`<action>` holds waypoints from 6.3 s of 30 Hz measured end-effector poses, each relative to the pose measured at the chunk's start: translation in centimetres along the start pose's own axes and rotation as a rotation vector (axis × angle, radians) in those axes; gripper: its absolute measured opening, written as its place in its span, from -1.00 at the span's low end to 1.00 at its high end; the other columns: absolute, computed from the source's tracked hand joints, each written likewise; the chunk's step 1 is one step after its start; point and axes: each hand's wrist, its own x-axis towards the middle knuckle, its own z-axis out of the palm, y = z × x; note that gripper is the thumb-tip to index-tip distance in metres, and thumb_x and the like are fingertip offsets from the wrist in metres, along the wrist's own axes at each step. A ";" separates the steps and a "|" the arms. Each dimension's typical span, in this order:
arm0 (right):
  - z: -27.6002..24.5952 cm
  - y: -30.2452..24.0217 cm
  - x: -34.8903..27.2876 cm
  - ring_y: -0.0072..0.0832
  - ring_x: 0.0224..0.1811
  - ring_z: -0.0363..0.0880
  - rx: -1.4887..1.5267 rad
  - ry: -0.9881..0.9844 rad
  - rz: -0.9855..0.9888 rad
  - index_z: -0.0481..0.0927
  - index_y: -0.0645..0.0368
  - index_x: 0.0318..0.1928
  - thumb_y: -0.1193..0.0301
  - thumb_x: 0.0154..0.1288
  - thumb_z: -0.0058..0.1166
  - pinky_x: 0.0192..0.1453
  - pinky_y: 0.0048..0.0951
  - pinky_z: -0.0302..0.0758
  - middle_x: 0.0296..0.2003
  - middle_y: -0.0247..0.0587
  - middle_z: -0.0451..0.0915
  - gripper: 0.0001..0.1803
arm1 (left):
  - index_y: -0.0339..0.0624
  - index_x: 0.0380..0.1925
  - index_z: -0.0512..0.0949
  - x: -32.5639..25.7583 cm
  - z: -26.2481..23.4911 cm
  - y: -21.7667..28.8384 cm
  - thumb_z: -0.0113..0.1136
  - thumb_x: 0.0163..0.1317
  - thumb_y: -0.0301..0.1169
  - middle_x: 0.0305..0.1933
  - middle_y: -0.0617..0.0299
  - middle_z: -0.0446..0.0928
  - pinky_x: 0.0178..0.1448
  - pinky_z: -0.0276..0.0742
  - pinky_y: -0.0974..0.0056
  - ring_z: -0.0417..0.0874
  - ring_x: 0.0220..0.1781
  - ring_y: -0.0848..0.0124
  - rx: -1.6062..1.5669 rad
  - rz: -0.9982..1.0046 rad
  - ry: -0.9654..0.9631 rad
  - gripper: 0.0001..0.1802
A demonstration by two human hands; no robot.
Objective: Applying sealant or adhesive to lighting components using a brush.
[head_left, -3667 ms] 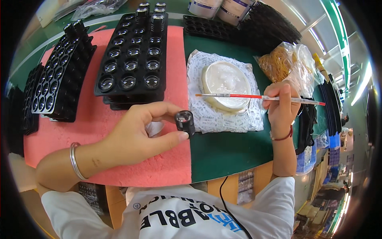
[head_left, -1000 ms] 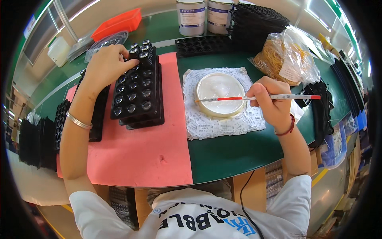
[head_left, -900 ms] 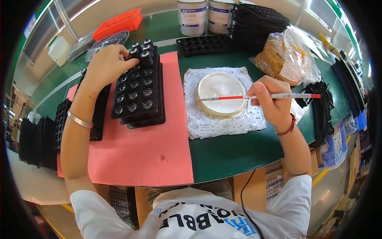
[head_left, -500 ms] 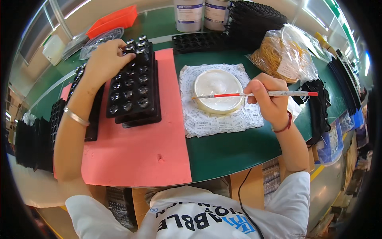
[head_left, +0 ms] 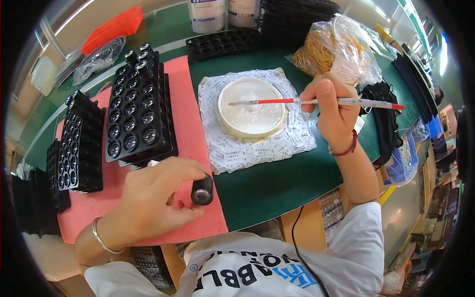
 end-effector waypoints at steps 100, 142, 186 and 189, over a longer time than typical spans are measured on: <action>0.5 0.7 -0.3 -0.57 -0.72 0.42 0.520 -0.070 0.330 0.43 0.26 -0.55 0.26 0.36 -0.30 -0.65 -0.64 0.35 -0.68 -0.18 0.45 -0.58 | -0.32 -0.18 0.46 -1.4 1.8 -4.1 0.15 0.08 -0.49 -0.36 0.34 0.53 -0.63 0.23 0.58 0.32 -0.63 0.76 -0.762 -0.438 -0.031 -0.73; 1.1 0.6 -0.5 -0.62 -0.73 0.36 0.288 0.075 0.283 0.43 0.29 -0.54 0.32 0.35 -0.26 -0.68 -0.67 0.27 -0.66 -0.23 0.42 -0.62 | -0.42 -0.34 0.51 0.0 -6.9 -1.5 0.36 -0.28 -0.64 -0.37 0.08 0.55 -0.28 0.45 0.47 0.56 -0.36 0.48 -0.776 -0.256 -0.423 -0.61; 1.1 0.4 -0.2 -0.66 -0.76 0.32 0.308 0.077 0.286 0.42 0.25 -0.57 0.34 0.34 -0.25 -0.68 -0.70 0.25 -0.68 -0.25 0.41 -0.64 | -0.16 -0.29 0.51 -3.9 -21.0 -12.7 0.19 0.05 -0.15 -0.46 0.52 0.40 -0.50 0.02 0.56 0.20 -0.52 0.77 0.155 -0.609 0.629 -0.66; 1.1 0.6 -0.3 -0.66 -0.76 0.33 0.307 0.105 0.346 0.42 0.24 -0.56 0.34 0.34 -0.25 -0.68 -0.70 0.26 -0.68 -0.25 0.42 -0.64 | -0.23 -0.32 0.50 -3.4 -21.0 -14.8 0.18 0.06 -0.18 -0.44 0.46 0.41 -0.42 0.15 0.53 0.29 -0.44 0.69 0.213 -0.670 0.510 -0.66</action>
